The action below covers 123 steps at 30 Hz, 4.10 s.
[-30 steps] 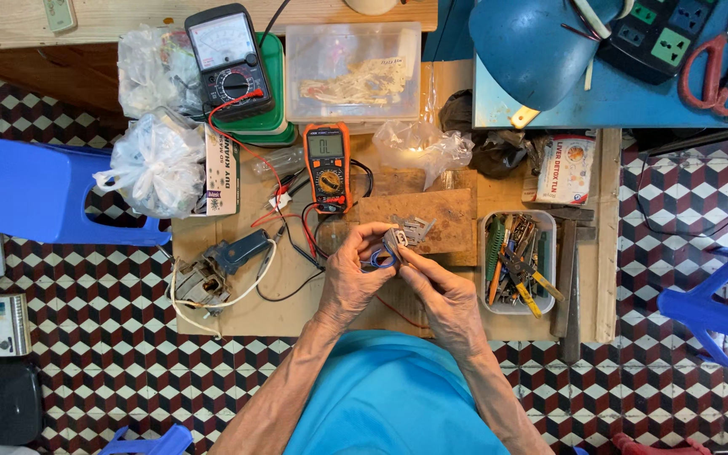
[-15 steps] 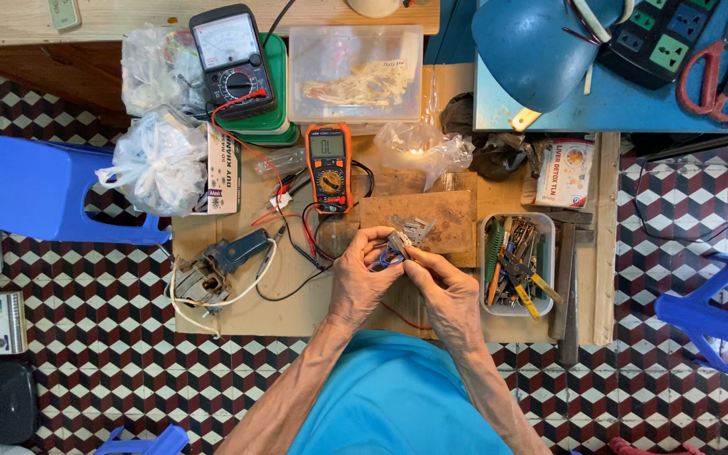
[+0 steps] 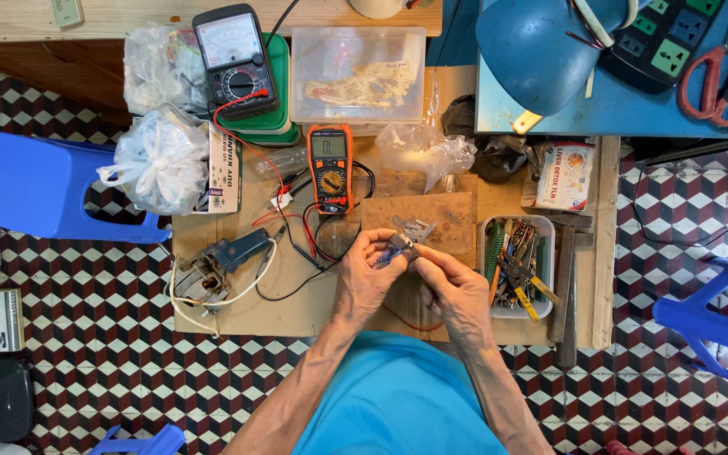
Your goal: The person sits at a workbench and manipulates a small electrical switch or socket component by hand, prying it apart, handling its internal metal and plastic parts, and reassembling the pieces on the bench. A multimeter sits nearby on the bench throughout.
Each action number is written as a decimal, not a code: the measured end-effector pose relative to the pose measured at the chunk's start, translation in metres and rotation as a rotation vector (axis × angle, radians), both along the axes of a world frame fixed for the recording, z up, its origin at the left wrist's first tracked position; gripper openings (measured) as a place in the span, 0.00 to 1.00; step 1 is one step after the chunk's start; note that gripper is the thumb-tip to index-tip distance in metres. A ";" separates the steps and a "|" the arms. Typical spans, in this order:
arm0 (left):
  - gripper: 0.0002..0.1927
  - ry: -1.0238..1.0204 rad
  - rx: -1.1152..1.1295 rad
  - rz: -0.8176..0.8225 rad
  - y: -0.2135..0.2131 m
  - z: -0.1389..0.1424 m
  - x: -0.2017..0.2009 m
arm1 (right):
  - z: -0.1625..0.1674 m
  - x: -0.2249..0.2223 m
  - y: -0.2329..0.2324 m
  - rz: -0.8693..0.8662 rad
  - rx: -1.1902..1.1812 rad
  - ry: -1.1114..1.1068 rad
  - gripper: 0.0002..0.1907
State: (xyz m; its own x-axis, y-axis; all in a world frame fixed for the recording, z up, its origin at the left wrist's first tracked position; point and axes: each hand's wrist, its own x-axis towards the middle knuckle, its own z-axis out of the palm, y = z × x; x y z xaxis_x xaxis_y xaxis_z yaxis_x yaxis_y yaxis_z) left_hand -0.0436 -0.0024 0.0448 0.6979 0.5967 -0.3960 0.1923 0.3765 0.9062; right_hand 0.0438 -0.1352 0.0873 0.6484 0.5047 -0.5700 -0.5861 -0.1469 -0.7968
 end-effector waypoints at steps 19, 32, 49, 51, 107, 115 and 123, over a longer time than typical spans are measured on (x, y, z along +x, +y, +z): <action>0.26 -0.268 -0.707 0.041 0.026 0.011 -0.004 | 0.003 0.011 0.002 0.193 -0.080 -0.082 0.20; 0.26 -0.281 -0.822 0.044 0.024 0.009 -0.006 | 0.016 0.006 0.007 0.353 -0.199 -0.255 0.23; 0.24 -0.274 -0.665 -0.051 0.021 0.015 -0.006 | 0.007 0.017 0.022 0.234 -0.120 -0.671 0.13; 0.24 -0.258 -0.638 -0.067 0.021 0.013 -0.006 | 0.006 0.020 0.025 0.249 -0.122 -0.674 0.11; 0.18 -0.123 -0.520 0.052 0.010 0.010 0.007 | 0.008 -0.002 0.004 0.025 0.133 0.137 0.24; 0.19 -0.117 -0.502 0.072 0.009 0.011 0.007 | 0.007 -0.002 0.002 0.045 0.151 0.140 0.24; 0.20 -0.116 -0.494 0.071 0.006 0.007 0.008 | 0.004 0.000 -0.001 0.040 0.144 0.163 0.25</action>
State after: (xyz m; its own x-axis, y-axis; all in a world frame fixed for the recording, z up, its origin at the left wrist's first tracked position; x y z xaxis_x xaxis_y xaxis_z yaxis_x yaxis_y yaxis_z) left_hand -0.0351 0.0040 0.0515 0.7185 0.4052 -0.5653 0.0600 0.7736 0.6308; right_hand 0.0439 -0.1358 0.0917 0.5314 0.6118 -0.5860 -0.7051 -0.0640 -0.7062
